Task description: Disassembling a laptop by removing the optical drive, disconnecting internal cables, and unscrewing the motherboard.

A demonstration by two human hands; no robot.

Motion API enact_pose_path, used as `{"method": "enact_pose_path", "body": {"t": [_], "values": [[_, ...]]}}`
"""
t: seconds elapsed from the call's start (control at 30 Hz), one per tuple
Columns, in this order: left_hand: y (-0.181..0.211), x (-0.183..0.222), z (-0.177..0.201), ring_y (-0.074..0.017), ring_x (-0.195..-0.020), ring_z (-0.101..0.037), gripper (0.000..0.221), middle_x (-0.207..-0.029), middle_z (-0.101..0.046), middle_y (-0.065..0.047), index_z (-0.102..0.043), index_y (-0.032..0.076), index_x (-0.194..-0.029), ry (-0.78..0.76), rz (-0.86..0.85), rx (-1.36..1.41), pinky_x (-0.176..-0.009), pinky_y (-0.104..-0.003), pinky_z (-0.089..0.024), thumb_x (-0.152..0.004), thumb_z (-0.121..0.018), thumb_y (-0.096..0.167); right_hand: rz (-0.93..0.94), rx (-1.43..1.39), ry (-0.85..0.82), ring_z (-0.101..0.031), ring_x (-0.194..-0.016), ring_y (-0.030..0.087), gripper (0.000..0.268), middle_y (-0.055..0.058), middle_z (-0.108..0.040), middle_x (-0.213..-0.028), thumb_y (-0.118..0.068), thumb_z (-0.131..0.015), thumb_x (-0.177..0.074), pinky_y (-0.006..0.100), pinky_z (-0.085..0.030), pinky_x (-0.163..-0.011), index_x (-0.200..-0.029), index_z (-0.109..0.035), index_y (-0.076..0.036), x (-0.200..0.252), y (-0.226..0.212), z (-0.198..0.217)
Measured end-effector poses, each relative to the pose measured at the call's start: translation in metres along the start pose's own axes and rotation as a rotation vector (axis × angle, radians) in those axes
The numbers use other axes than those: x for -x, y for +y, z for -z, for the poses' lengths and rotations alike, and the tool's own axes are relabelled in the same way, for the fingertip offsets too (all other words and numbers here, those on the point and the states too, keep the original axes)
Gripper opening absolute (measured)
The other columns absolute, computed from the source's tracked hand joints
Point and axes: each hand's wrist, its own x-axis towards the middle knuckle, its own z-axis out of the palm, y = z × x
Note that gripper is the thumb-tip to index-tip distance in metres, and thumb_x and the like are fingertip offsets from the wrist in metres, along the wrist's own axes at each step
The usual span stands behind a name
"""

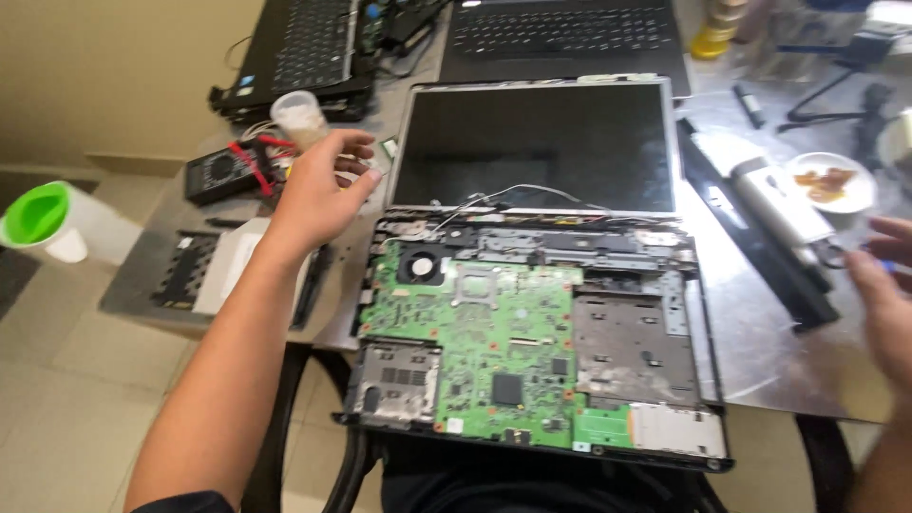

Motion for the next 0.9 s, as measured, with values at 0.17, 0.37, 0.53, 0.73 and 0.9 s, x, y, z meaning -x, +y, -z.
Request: {"method": "enact_pose_path", "body": {"t": [0.17,0.37,0.53,0.73,0.9], "values": [[-0.005,-0.025,-0.038,-0.0508,-0.125,-0.059,0.056,-0.137,-0.055,-0.031,-0.048,0.001,-0.142,0.012,0.119,0.232,-0.102,-0.057,-0.050,-0.093,-0.073,0.011,-0.216,-0.333,-0.002,-0.063,-0.127,0.026,0.046,0.015,-0.061,-0.135,-0.008,-0.062,-0.107,0.031,-0.053,-0.097,-0.152,-0.052,-0.009,-0.016,-0.193,-0.068],[0.001,-0.049,-0.066,-0.0291,-0.140,-0.052,0.060,-0.156,-0.045,-0.010,-0.045,0.017,-0.144,-0.056,0.423,0.109,-0.109,-0.039,-0.045,-0.090,-0.069,0.031,-0.692,-0.250,-0.261,-0.050,-0.144,0.028,0.057,0.017,-0.048,-0.158,-0.010,-0.048,-0.096,0.037,-0.043,-0.117,-0.153,-0.041,-0.008,-0.075,-0.257,-0.122],[-0.003,-0.058,-0.068,-0.0402,-0.143,-0.045,0.072,-0.152,-0.040,-0.021,-0.042,0.009,-0.151,-0.075,0.396,-0.049,-0.116,-0.054,-0.038,-0.093,-0.073,0.040,-0.599,-0.297,-0.243,-0.029,-0.149,0.053,0.066,0.036,-0.030,-0.156,-0.027,-0.075,-0.094,0.068,-0.022,-0.118,-0.152,-0.049,-0.013,-0.103,-0.199,-0.170],[-0.009,-0.062,-0.072,-0.0458,-0.138,-0.048,0.068,-0.149,-0.047,-0.026,-0.047,0.007,-0.146,0.006,0.406,0.006,-0.113,-0.055,-0.041,-0.092,-0.074,0.037,-0.708,-0.430,-0.126,-0.047,-0.140,0.042,0.063,0.030,-0.045,-0.147,-0.026,-0.077,-0.093,0.060,-0.037,-0.113,-0.150,-0.051,-0.019,-0.118,-0.163,-0.191],[-0.023,-0.065,-0.079,-0.0505,-0.128,-0.056,0.060,-0.145,-0.049,-0.025,-0.048,0.009,-0.144,0.191,0.370,0.166,-0.105,-0.056,-0.049,-0.094,-0.075,0.027,-0.657,-0.530,-0.062,-0.057,-0.123,0.032,0.060,0.024,-0.056,-0.127,-0.017,-0.077,-0.090,0.048,-0.052,-0.099,-0.145,-0.054,-0.017,-0.109,-0.164,-0.185]]}}
